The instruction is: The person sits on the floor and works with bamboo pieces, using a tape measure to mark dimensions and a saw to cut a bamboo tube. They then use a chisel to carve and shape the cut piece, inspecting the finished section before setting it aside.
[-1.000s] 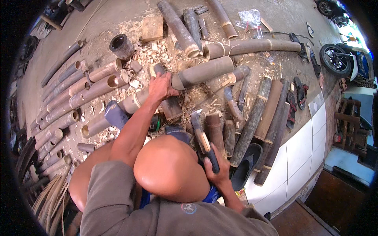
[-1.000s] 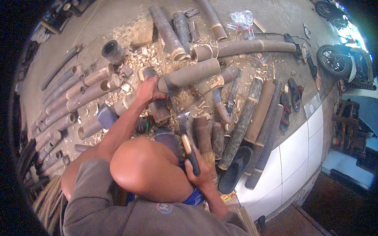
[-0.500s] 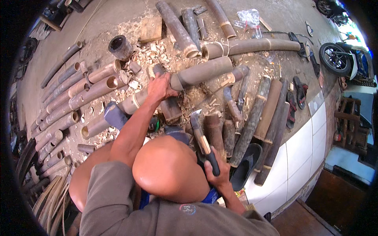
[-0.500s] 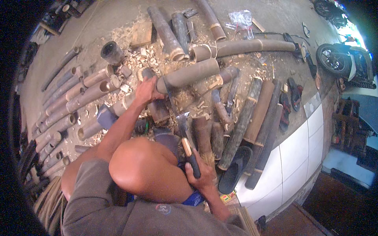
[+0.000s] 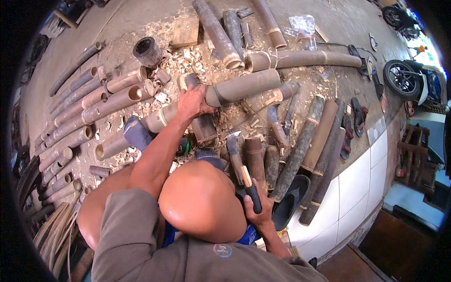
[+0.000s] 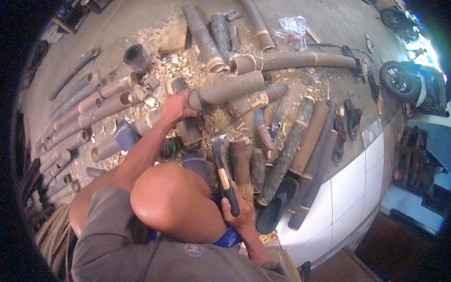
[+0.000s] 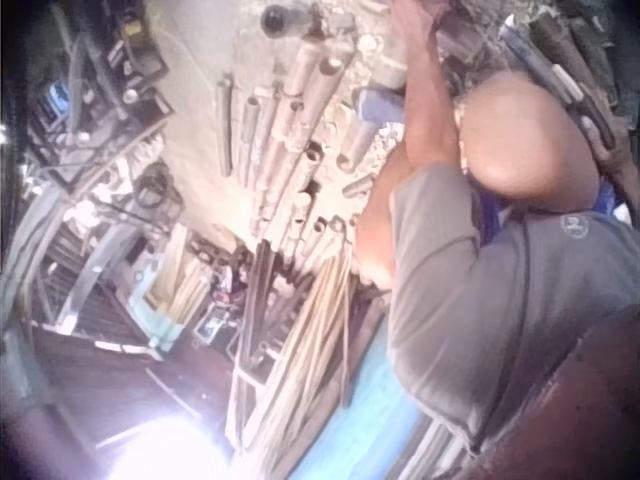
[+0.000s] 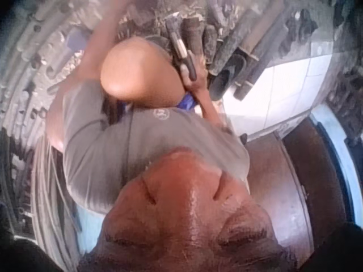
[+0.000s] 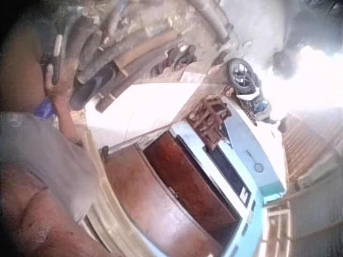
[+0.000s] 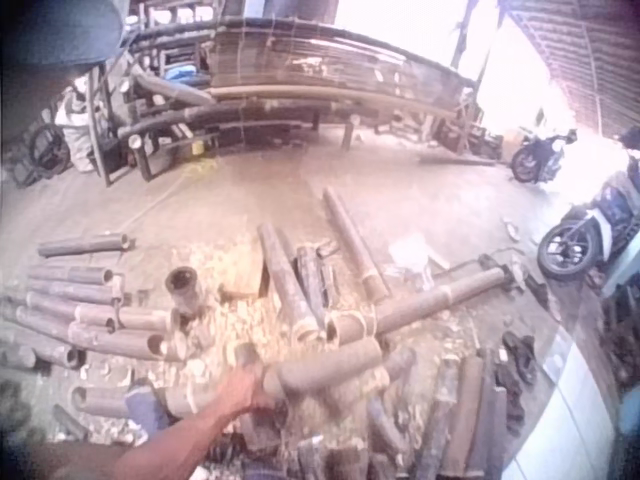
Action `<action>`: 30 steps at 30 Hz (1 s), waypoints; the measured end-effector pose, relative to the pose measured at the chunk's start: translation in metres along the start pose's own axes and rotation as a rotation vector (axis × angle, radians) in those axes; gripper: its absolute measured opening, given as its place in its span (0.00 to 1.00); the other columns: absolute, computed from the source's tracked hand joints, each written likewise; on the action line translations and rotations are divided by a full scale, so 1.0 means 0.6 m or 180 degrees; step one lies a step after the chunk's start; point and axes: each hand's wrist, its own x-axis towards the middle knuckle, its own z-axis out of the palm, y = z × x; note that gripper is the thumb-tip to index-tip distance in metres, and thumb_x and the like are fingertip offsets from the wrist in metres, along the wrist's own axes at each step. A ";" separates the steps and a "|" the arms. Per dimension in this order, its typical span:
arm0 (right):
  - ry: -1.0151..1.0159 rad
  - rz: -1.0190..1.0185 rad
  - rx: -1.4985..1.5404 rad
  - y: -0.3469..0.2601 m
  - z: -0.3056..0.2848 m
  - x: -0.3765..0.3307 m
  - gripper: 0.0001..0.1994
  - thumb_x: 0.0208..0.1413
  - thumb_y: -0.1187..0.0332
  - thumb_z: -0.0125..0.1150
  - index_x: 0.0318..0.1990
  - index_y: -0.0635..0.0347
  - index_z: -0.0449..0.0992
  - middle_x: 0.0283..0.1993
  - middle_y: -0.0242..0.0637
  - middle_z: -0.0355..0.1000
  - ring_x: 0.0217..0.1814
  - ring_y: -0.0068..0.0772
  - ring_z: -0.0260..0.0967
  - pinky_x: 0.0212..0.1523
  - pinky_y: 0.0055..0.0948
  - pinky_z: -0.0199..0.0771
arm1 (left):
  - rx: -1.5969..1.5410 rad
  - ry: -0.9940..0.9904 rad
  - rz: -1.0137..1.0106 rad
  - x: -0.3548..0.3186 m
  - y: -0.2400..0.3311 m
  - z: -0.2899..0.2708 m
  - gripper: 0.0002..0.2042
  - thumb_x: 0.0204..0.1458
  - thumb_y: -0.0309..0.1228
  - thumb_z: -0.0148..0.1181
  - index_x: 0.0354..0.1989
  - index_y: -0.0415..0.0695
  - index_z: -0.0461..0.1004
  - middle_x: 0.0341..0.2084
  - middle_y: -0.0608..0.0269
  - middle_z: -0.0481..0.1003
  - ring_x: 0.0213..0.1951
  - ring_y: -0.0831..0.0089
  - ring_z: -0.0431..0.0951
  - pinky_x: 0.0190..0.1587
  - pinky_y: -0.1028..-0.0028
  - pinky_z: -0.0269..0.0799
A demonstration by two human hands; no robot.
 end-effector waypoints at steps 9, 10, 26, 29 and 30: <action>-0.0038 0.0148 0.0118 0.054 0.156 0.274 0.30 0.63 0.60 0.63 0.70 0.60 0.68 0.30 0.55 0.78 0.32 0.58 0.80 0.33 0.50 0.79 | -0.0222 -0.0231 -0.0050 0.014 0.013 0.005 0.47 0.30 0.49 0.83 0.63 0.44 0.70 0.60 0.52 0.77 0.69 0.45 0.66 0.69 0.41 0.59; -0.0170 0.0243 0.0117 0.048 0.143 0.226 0.30 0.62 0.61 0.63 0.70 0.61 0.67 0.32 0.55 0.79 0.33 0.58 0.81 0.34 0.49 0.79 | -0.0315 -0.0266 -0.0072 0.012 -0.008 0.001 0.47 0.30 0.49 0.83 0.63 0.44 0.70 0.60 0.52 0.77 0.69 0.45 0.66 0.69 0.41 0.59; -0.0167 0.0425 0.0288 0.026 0.101 0.148 0.26 0.63 0.66 0.64 0.67 0.66 0.71 0.35 0.54 0.79 0.35 0.53 0.81 0.36 0.44 0.78 | 0.0182 0.0074 -0.0026 0.012 -0.018 0.002 0.43 0.31 0.51 0.82 0.57 0.45 0.72 0.55 0.54 0.80 0.63 0.48 0.72 0.64 0.43 0.63; 0.0124 -0.0242 -0.0074 0.022 0.032 0.043 0.27 0.62 0.66 0.64 0.67 0.68 0.70 0.36 0.52 0.81 0.35 0.48 0.83 0.37 0.43 0.79 | 0.0028 -0.0190 -0.0105 0.003 0.003 -0.005 0.46 0.31 0.50 0.82 0.62 0.45 0.70 0.58 0.53 0.78 0.67 0.45 0.69 0.69 0.41 0.59; 0.0168 -0.0450 -0.0222 0.018 0.026 0.050 0.27 0.62 0.66 0.64 0.67 0.67 0.71 0.35 0.52 0.81 0.35 0.48 0.83 0.37 0.42 0.80 | 0.0077 -0.0093 -0.0125 0.009 0.002 -0.006 0.46 0.31 0.49 0.82 0.62 0.45 0.70 0.59 0.53 0.77 0.68 0.45 0.68 0.69 0.41 0.59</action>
